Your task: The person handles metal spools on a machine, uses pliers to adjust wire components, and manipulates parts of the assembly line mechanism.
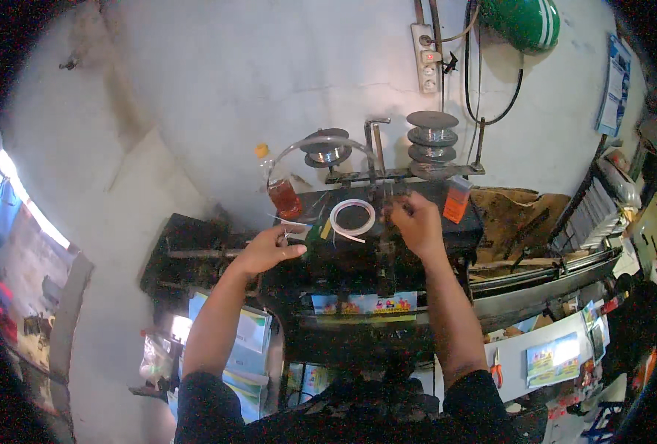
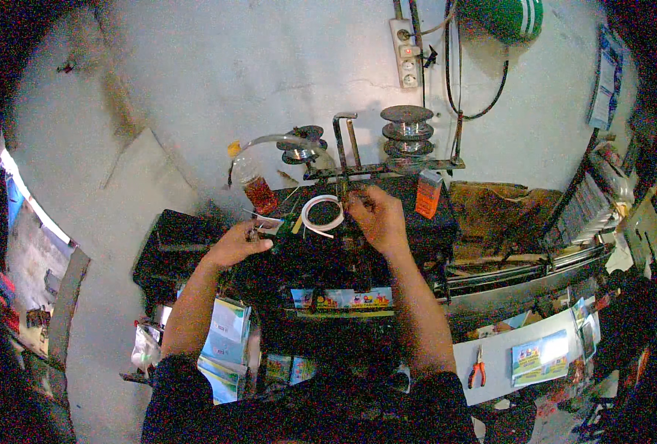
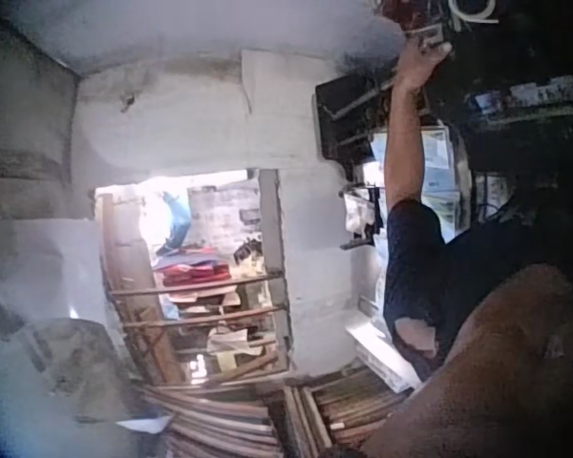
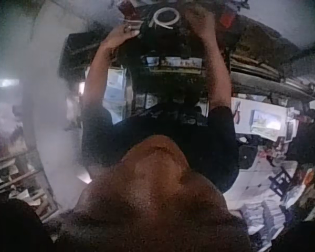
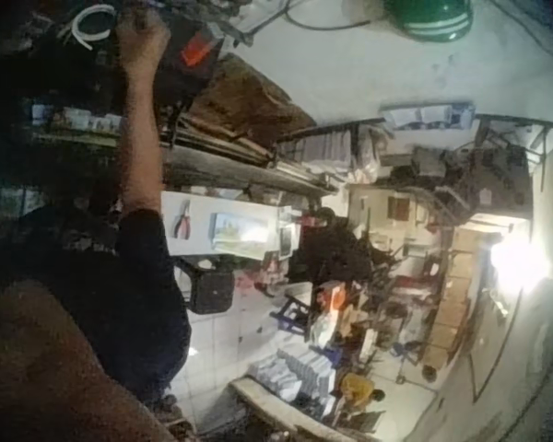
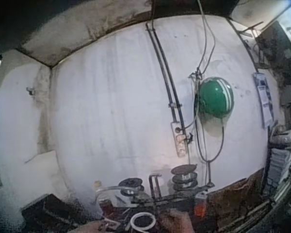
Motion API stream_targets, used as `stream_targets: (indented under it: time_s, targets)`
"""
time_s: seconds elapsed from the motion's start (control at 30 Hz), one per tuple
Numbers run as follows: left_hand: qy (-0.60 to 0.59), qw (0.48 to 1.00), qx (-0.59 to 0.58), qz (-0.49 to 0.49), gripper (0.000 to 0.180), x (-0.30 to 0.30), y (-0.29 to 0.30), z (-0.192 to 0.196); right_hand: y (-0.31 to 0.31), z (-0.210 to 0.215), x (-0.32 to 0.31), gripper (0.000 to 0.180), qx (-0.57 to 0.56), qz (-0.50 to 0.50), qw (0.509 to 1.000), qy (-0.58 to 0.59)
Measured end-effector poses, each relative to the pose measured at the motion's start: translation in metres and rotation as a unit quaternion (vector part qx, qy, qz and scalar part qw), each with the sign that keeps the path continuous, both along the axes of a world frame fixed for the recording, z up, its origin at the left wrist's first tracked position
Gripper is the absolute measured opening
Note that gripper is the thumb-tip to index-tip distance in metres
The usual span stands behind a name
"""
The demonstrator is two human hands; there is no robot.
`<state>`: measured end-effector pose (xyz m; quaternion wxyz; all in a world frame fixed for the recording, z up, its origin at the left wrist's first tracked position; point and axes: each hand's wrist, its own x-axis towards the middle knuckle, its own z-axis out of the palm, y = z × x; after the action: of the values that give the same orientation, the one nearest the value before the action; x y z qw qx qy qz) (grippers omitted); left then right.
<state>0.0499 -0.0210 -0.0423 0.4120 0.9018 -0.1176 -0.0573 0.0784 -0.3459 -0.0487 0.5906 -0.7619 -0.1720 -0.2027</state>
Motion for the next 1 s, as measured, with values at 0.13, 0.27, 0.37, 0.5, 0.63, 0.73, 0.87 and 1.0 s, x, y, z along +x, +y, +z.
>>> stream_targets:
  time_s: [0.13, 0.27, 0.37, 0.5, 0.63, 0.73, 0.87, 1.0]
  targets:
    - [0.0, 1.0, -0.012, 0.007, 0.06, 0.0, -0.002, -0.001, 0.012, -0.009, 0.001, 0.008, 0.153, 0.015, 0.986, 0.065]
    - [0.008, 0.999, -0.033, -0.019, 0.055, 0.003, -0.004, 0.0, 0.012, 0.003, 0.011, 0.018, 0.363, 0.154, 0.919, 0.015]
    - [0.008, 0.998, -0.067, -0.018, 0.051, -0.004, -0.011, 0.006, -0.009, 0.023, 0.02, 0.029, 0.498, 0.323, 0.802, 0.058]
    - [0.029, 1.0, 0.003, 0.011, 0.05, -0.008, -0.024, 0.025, -0.032, 0.068, 0.027, 0.034, 0.371, 0.426, 0.822, 0.075]
    - [0.014, 1.0, -0.027, -0.001, 0.052, -0.007, -0.017, 0.016, -0.022, 0.123, 0.013, 0.036, 0.182, 0.397, 0.899, 0.027]
    - [-0.014, 1.0, -0.021, 0.003, 0.052, -0.004, -0.014, 0.011, -0.018, 0.126, 0.01, 0.026, 0.078, 0.326, 0.942, -0.009]
    - [-0.003, 0.999, -0.053, -0.007, 0.053, 0.004, -0.012, 0.002, -0.02, 0.108, -0.011, 0.022, -0.017, 0.113, 0.984, -0.139]
    - [-0.009, 0.999, -0.031, 0.016, 0.054, -0.004, -0.012, 0.007, -0.018, 0.108, -0.026, 0.019, -0.023, 0.1, 0.992, -0.074]
